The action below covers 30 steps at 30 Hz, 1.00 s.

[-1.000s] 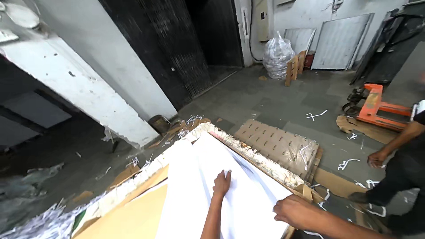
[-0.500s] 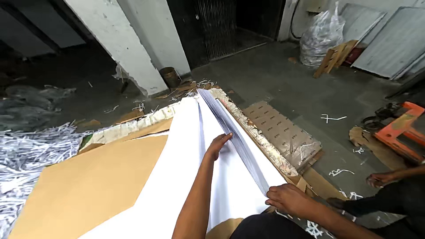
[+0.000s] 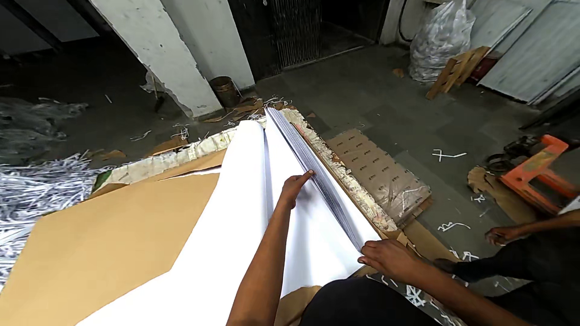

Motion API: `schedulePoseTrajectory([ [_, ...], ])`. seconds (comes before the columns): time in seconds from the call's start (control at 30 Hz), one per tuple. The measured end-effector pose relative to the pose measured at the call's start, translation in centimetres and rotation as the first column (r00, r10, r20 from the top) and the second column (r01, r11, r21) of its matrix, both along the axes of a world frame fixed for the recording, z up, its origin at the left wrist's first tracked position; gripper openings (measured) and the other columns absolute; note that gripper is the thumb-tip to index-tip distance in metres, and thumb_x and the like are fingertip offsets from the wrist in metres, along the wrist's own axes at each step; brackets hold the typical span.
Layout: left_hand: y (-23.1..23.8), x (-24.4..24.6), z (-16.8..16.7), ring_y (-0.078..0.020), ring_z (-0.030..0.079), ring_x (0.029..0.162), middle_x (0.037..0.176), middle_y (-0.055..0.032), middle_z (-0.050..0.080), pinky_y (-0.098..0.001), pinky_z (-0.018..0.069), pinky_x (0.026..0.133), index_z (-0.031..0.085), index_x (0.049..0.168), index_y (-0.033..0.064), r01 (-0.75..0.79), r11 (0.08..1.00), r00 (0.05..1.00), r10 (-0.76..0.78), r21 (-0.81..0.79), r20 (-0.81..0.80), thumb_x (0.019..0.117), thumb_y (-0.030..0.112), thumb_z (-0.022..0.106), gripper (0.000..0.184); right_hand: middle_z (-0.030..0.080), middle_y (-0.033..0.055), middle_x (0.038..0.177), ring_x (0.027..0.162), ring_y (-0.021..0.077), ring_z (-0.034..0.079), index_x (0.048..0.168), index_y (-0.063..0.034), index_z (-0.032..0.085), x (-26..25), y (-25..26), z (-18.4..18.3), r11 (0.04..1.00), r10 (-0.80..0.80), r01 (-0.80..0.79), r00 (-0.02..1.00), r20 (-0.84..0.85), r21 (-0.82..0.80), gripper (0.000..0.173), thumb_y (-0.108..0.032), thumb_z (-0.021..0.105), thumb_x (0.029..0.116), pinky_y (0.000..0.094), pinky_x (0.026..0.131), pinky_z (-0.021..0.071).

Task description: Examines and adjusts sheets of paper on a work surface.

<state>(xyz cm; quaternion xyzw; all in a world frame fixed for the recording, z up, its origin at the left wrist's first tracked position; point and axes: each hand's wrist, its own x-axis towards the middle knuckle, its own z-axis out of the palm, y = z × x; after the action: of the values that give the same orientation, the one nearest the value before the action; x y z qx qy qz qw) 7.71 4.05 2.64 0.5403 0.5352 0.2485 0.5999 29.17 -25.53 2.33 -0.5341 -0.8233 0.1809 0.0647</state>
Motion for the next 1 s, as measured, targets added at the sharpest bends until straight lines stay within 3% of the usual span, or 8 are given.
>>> schedulePoseTrajectory([
  [1.0, 0.69, 0.64, -0.67, -0.036, 0.059, 0.118, 0.124, -0.023, 0.065, -0.06, 0.046, 0.1, 0.067, 0.12, -0.001, -0.043, 0.999, 0.998, 0.042, -0.021, -0.047, 0.0857, 0.055, 0.079, 0.067, 0.058, 0.0079, 0.082, 0.073, 0.0251, 0.063, 0.091, -0.0103, 0.06, 0.01, -0.03, -0.35, 0.998, -0.053, 0.053, 0.999, -0.002, 0.015, 0.05, -0.049, 0.035, 0.1111, 0.0432, 0.062, 0.0529],
])
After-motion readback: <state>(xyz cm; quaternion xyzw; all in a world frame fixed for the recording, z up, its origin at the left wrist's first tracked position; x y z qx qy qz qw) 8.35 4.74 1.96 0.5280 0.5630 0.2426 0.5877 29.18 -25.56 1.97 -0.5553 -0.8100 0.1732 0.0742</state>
